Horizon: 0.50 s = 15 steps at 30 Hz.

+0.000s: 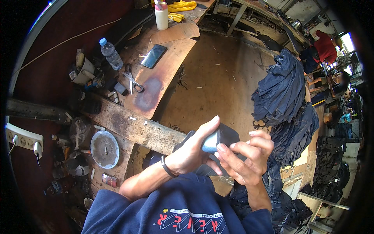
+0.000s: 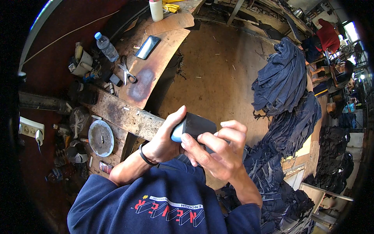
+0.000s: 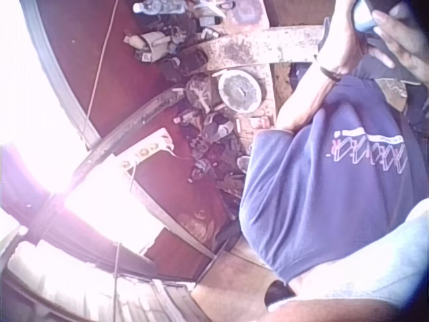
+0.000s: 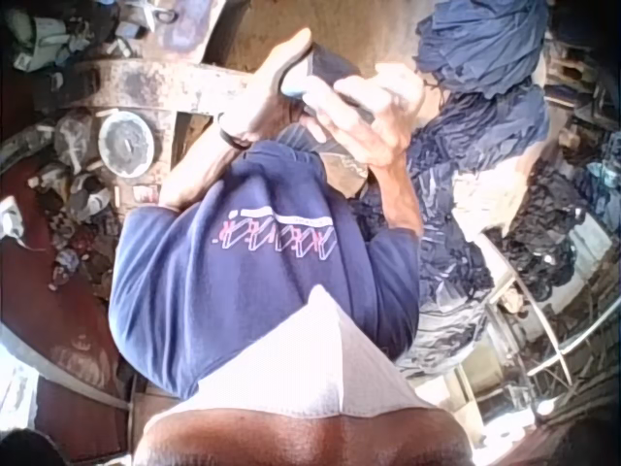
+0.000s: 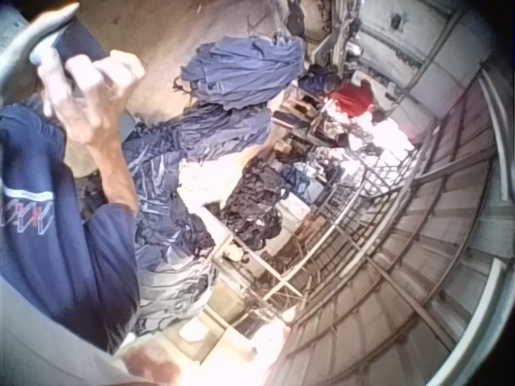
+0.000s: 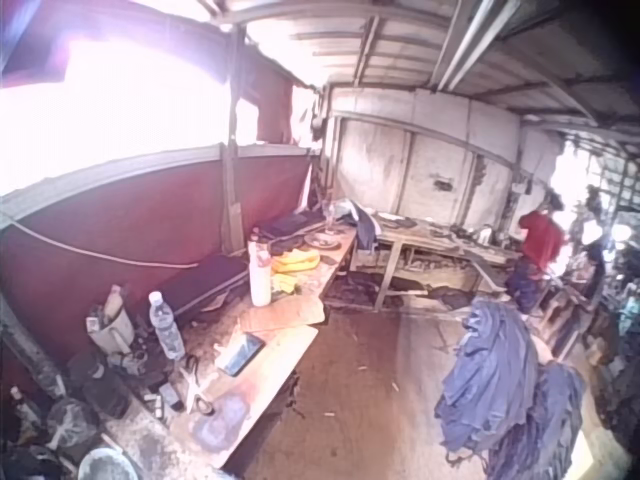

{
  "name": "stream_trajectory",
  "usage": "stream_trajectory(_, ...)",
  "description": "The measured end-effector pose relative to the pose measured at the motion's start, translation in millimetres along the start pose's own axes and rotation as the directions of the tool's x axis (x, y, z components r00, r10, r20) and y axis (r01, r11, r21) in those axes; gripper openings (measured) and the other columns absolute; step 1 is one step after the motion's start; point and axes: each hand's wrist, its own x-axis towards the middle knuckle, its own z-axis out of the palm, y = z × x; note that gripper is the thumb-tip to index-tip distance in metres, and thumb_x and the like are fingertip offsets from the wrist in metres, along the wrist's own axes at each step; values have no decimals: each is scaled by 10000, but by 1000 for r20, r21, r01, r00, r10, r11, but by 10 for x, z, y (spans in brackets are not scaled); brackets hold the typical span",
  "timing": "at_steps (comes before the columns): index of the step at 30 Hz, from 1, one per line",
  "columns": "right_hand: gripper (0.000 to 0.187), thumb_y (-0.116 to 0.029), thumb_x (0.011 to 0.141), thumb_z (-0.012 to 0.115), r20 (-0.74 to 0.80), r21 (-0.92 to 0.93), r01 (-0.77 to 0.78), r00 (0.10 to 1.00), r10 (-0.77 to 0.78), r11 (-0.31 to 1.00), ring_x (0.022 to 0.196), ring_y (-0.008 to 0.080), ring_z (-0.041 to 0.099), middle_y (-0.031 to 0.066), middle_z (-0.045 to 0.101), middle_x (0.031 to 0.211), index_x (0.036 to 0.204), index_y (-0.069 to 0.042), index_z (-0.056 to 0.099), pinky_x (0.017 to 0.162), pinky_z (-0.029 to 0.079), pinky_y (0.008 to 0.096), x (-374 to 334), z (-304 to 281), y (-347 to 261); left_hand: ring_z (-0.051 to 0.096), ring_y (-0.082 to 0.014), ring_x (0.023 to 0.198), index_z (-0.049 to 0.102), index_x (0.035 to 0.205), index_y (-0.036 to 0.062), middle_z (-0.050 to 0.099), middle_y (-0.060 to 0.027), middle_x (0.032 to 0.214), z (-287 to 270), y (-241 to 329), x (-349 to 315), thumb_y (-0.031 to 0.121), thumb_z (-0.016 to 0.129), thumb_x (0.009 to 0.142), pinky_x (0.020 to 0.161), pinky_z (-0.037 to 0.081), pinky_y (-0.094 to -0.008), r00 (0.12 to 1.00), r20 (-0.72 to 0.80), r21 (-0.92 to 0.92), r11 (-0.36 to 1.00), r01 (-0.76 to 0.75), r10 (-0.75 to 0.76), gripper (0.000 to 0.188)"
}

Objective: The person smooths a dark rectangular fabric piece on a wooden workbench using a red-handled tool, then picks up a blue rectangular block and rubs its edges and corners repeatedly. The person continues to rub the block's surfaces while other workers move in the background.

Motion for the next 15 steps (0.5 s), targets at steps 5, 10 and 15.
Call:
stream_trajectory(5,389,-208,778,898,-43,-62,53,998,-56,997,987,175,489,-71,583,1022,1156,-187,809,938,483,444,-59,45,-13,716,-172,909,673,1171,101,710,-58,1033,63,32,-30,708,439,1050,624,642,-367,1000,-8,33,999,0,0,662)
stream_trajectory(10,394,-203,781,904,-29,-74,77,996,-79,994,986,168,514,-72,574,1051,1157,-191,786,954,488,453,-95,29,25,702,-152,902,682,1155,117,710,-39,1036,79,49,-37,721,434,1046,618,638,-372,999,-30,55,998,28,-26,662)
stream_trajectory(15,421,-216,768,915,-87,-44,73,993,-77,996,987,177,524,-69,578,1057,1160,-203,762,950,492,459,-71,95,90,715,-170,881,677,1199,92,725,-58,1038,53,34,1,721,402,1052,619,653,-396,999,-34,20,999,38,-37,702)
